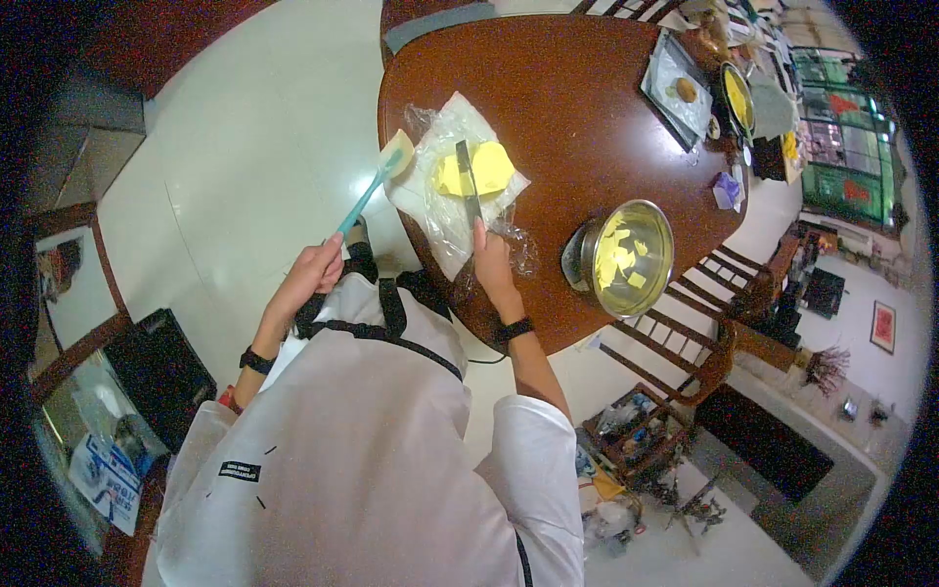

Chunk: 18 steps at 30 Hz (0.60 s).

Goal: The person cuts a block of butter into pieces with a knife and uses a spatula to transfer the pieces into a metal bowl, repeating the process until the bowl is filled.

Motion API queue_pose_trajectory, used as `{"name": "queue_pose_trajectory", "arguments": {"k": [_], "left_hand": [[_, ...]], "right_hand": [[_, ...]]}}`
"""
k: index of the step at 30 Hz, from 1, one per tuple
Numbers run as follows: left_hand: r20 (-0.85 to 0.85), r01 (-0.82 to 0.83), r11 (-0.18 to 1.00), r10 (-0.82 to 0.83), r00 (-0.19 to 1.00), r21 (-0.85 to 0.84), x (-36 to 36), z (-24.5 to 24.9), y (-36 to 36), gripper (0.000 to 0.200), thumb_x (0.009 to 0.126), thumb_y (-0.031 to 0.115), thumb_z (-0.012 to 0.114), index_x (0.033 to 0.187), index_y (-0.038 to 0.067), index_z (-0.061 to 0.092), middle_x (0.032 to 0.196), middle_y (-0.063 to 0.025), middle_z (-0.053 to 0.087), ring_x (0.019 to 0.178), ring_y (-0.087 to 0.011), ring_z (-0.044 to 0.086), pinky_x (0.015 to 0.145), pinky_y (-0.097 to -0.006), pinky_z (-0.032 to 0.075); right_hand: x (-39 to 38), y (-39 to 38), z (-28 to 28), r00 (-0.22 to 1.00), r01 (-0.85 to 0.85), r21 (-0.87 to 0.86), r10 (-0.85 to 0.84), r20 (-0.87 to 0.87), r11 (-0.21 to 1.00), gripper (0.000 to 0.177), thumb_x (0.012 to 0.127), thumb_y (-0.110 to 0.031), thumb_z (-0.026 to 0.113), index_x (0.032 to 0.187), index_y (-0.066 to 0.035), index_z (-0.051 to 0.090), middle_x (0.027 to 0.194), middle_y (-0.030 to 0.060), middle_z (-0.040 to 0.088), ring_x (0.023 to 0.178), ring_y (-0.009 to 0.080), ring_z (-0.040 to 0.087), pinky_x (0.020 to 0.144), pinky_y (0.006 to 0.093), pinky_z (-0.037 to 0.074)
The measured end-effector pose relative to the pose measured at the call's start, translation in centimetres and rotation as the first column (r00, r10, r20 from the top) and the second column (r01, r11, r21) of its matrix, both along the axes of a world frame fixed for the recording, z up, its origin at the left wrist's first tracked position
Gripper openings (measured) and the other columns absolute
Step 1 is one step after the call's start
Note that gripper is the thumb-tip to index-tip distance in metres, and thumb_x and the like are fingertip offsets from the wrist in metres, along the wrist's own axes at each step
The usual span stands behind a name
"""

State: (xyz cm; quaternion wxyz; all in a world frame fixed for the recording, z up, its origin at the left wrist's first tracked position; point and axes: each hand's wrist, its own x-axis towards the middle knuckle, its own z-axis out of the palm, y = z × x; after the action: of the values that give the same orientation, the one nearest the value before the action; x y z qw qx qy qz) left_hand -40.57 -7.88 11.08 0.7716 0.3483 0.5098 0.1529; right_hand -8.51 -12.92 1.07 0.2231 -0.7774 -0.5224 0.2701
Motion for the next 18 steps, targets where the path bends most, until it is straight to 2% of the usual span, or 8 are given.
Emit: {"name": "queue_pose_trajectory", "arguments": {"k": [3,5,6,8,13,15,16,18], "left_hand": [[0.006,0.049,0.999,-0.049,0.999,0.015,-0.3,0.2,0.2,0.056,0.101,0.050,0.041,0.059,0.015,0.033,0.054,0.0058,0.033,0.047,-0.0059,0.026,0.043,-0.0231,0.021],[0.041,0.089,0.994,-0.092,0.995,0.058,-0.6,-0.1,0.3,0.055,0.102,0.050,0.040,0.060,0.015,0.034,0.054,0.0056,0.034,0.047,-0.0060,0.026,0.044,-0.0230,0.021],[0.037,0.103,0.994,-0.105,0.994,0.048,-0.6,0.1,0.5,0.055,0.102,0.050,0.040,0.060,0.015,0.035,0.054,0.0054,0.034,0.047,-0.0061,0.026,0.044,-0.0231,0.022],[0.028,0.137,0.988,-0.139,0.990,0.071,-0.8,0.9,0.7,0.054,0.102,0.051,0.039,0.062,0.013,0.037,0.055,0.0052,0.035,0.048,-0.0062,0.027,0.044,-0.0231,0.023],[-0.081,0.275,0.931,-0.263,0.961,0.239,-0.5,2.5,1.5,0.056,0.104,0.046,0.035,0.070,0.006,0.052,0.055,0.0043,0.035,0.050,-0.0070,0.029,0.048,-0.0236,0.028],[-0.125,0.408,0.872,-0.389,0.913,0.271,0.2,2.5,2.3,0.053,0.104,0.042,0.035,0.082,0.002,0.061,0.060,0.0012,0.042,0.053,-0.0094,0.036,0.052,-0.0261,0.034],[-0.191,0.440,0.838,-0.397,0.898,0.323,1.1,3.3,2.4,0.050,0.104,0.040,0.035,0.088,0.002,0.062,0.064,-0.0005,0.045,0.056,-0.0106,0.040,0.055,-0.0271,0.037],[-0.319,0.540,0.710,-0.437,0.841,0.452,3.1,4.6,2.5,0.041,0.104,0.034,0.036,0.108,0.002,0.061,0.075,-0.0045,0.052,0.063,-0.0133,0.047,0.062,-0.0295,0.043]], "right_hand": [[1.3,0.5,0.3,0.956,0.043,-0.244,-0.111,-0.271,0.969,0.064,0.102,-0.048,0.040,0.074,0.006,0.059,0.063,0.0272,0.058,0.058,0.0435,0.058,0.056,0.0517,0.044],[1.8,1.2,3.9,0.460,-0.152,-0.521,-0.406,-0.789,0.840,0.059,0.101,-0.055,0.037,0.069,-0.006,0.051,0.049,0.0065,0.045,0.038,0.0191,0.044,0.037,0.0339,0.035],[1.5,1.2,4.9,0.455,-0.135,-0.506,-0.400,-0.795,0.852,0.059,0.101,-0.055,0.037,0.069,-0.006,0.051,0.049,0.0065,0.045,0.038,0.0191,0.044,0.037,0.0339,0.035],[0.6,0.5,6.5,0.228,-0.140,-0.377,-0.341,-0.912,0.916,0.055,0.099,-0.059,0.036,0.069,-0.015,0.042,0.051,-0.0063,0.032,0.038,0.0045,0.028,0.034,0.0203,0.023],[-0.2,-1.0,10.5,0.411,0.193,-0.300,-0.355,-0.840,0.934,0.053,0.101,-0.055,0.035,0.071,-0.013,0.045,0.050,-0.0057,0.032,0.037,0.0073,0.029,0.035,0.0227,0.024],[0.4,-2.4,11.0,0.675,0.338,-0.126,-0.333,-0.658,0.933,0.050,0.103,-0.048,0.038,0.073,-0.009,0.050,0.051,-0.0028,0.039,0.040,0.0099,0.036,0.040,0.0255,0.030],[0.8,-3.2,11.2,0.661,0.384,-0.111,-0.357,-0.660,0.917,0.050,0.103,-0.048,0.038,0.073,-0.009,0.050,0.051,-0.0028,0.039,0.040,0.0099,0.036,0.040,0.0255,0.030],[1.8,-5.2,11.4,0.836,0.466,0.140,-0.383,-0.394,0.874,0.048,0.101,-0.042,0.048,0.077,-0.001,0.055,0.054,0.0084,0.049,0.048,0.0213,0.050,0.050,0.0344,0.039]]}}
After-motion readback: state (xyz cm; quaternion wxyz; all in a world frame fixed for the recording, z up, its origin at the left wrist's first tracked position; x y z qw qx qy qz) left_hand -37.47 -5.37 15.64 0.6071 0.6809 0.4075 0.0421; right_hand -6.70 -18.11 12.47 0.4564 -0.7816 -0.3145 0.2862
